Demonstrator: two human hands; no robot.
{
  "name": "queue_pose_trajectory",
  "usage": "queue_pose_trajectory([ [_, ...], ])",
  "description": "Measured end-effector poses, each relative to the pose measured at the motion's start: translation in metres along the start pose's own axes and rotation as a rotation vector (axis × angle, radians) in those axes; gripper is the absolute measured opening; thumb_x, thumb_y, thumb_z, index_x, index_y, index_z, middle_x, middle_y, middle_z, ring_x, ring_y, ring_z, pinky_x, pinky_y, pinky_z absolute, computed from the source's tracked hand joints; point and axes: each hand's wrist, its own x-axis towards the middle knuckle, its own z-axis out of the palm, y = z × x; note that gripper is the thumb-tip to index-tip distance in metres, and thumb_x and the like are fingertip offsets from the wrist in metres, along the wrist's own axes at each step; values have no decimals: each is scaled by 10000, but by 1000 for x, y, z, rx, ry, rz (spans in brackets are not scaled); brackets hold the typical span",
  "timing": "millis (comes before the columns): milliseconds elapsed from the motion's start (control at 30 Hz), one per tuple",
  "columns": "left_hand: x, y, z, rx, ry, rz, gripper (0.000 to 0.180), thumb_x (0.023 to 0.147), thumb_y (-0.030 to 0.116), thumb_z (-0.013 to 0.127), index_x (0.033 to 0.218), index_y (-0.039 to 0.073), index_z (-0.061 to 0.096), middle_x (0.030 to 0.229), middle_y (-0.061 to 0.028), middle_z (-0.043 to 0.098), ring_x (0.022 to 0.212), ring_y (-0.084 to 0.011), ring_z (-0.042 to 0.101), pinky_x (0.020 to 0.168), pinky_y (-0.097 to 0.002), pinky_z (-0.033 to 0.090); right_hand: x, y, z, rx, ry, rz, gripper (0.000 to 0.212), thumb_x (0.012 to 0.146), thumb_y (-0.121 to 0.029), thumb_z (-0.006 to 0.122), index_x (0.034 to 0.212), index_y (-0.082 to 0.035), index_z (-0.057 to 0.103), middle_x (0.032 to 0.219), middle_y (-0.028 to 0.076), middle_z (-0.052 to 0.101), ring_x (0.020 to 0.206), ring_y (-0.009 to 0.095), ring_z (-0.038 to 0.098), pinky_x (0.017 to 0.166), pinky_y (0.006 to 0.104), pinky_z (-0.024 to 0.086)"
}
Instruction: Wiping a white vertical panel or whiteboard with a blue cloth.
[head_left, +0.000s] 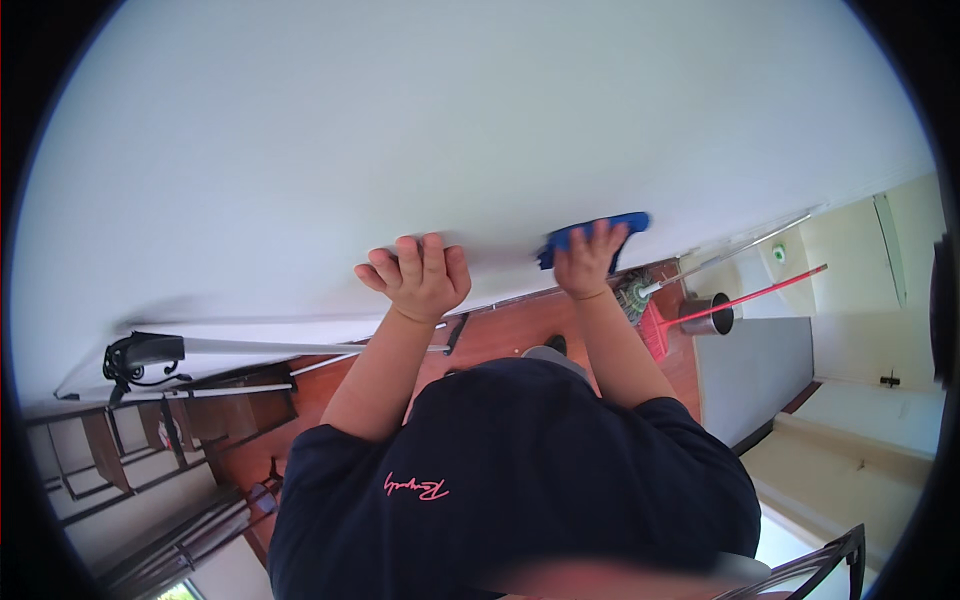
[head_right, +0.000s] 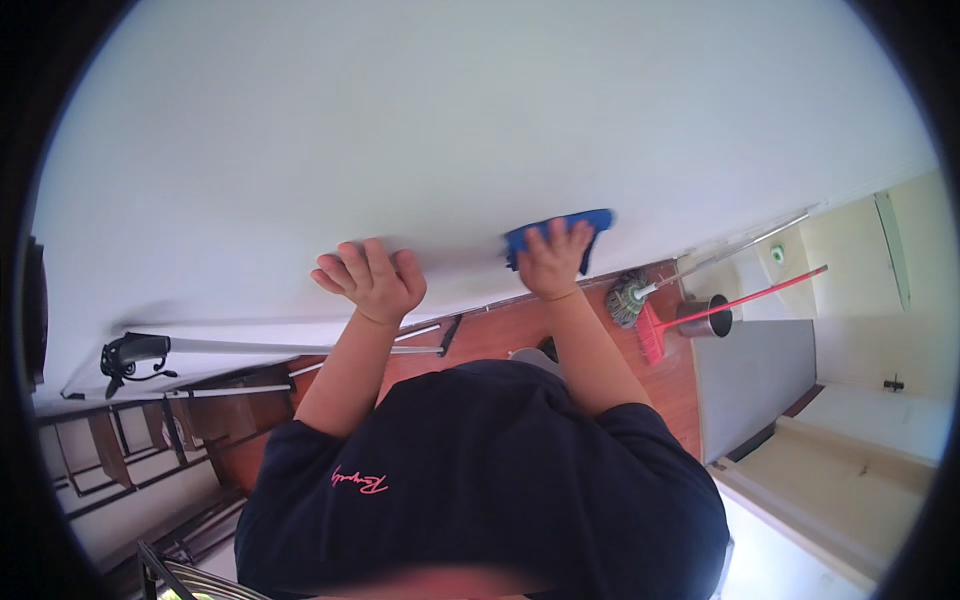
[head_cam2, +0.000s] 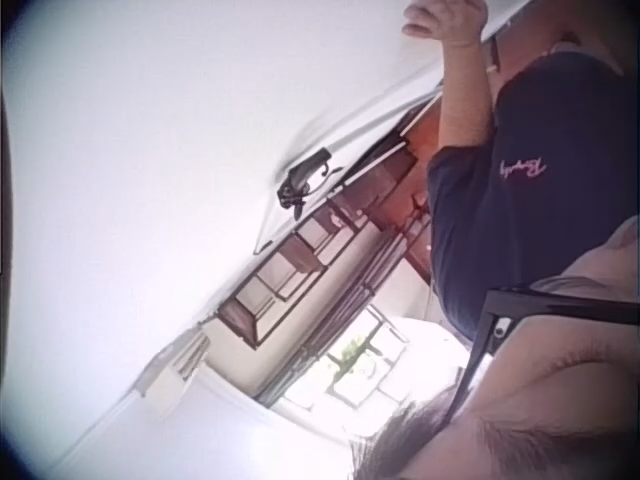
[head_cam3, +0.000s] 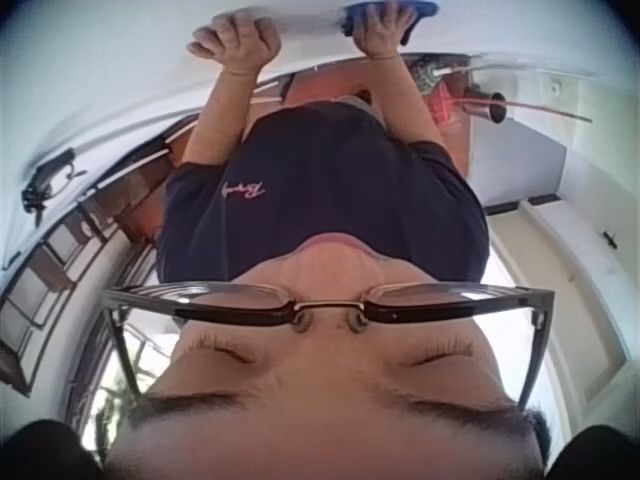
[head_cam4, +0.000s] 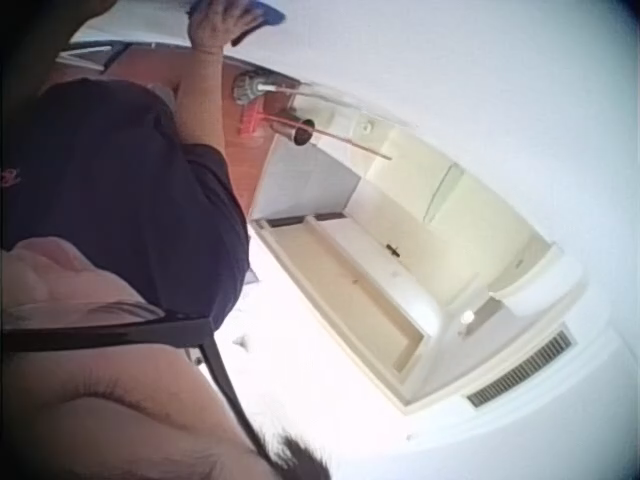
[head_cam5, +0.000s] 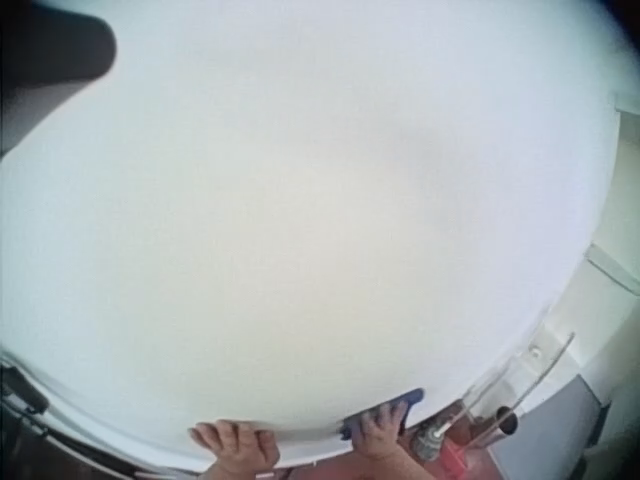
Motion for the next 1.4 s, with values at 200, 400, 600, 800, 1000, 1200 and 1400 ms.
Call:
queue_pose_trajectory([
  [200, 0, 1, -7, 40, -60, -12, 469, 866, 294, 475, 1255, 33, 499, 1556, -167, 163, 1439, -416, -17, 1118, -558, -63, 87, -46, -22, 127, 201, 273, 621, 930, -72, 354, 1475, 53, 85, 1515, 327, -14, 1404, 493, -61, 1090, 607, -56],
  [400, -1, 5, -18, -15, -60, -74, 556, 832, 292, 575, 1355, 122, 488, 1558, -107, 200, 1450, -362, 51, 1130, -547, -35, 129, -100, -26, -2, 101, -175, 597, 937, -269, 439, 1486, -110, 267, 1554, 227, 78, 1402, 504, -60, 1078, 627, -75],
  [600, 33, -11, -68, -65, -190, -108, 598, 833, 265, 630, 1385, 112, 459, 1541, -117, 246, 1442, -361, 118, 1135, -524, -13, 199, -112, -50, 11, 185, -65, 548, 962, -275, 439, 1464, -89, 323, 1539, 242, 147, 1423, 461, -8, 1098, 565, -91],
  [800, 72, -76, -85, -55, -20, -324, 602, 864, 304, 583, 1395, 60, 437, 1517, -212, 252, 1435, -388, 121, 1128, -538, 7, 230, -176, -36, -52, 162, -68, 590, 951, -390, 422, 1476, -141, 314, 1550, 221, 127, 1415, 479, -28, 1065, 616, -118],
  [1000, 45, -101, -77, -29, 16, -180, 492, 903, 250, 477, 1327, 2, 486, 1494, -232, 290, 1433, -413, 105, 1126, -544, -37, 240, -228, -31, 64, 66, -110, 570, 936, -516, 352, 1349, -161, 523, 1528, 183, 246, 1426, 447, 14, 1058, 619, -127],
  [1200, 66, -65, -112, -566, 110, -254, 478, 874, 125, 501, 1324, -32, 466, 1460, -260, 325, 1407, -432, 185, 1124, -541, 65, 238, -211, -56, 329, -82, -68, 682, 947, -574, 223, 1400, -117, 448, 1549, 183, 180, 1438, 412, -39, 1058, 569, -171],
  [1400, 108, -22, -102, -784, -108, -238, 517, 845, 165, 574, 1339, 35, 499, 1453, -225, 358, 1374, -453, 247, 1098, -561, 132, 234, -183, -71, 857, -87, -126, 761, 956, -589, 160, 1463, -36, 291, 1549, 224, 128, 1440, 394, 15, 1094, 524, -112],
])
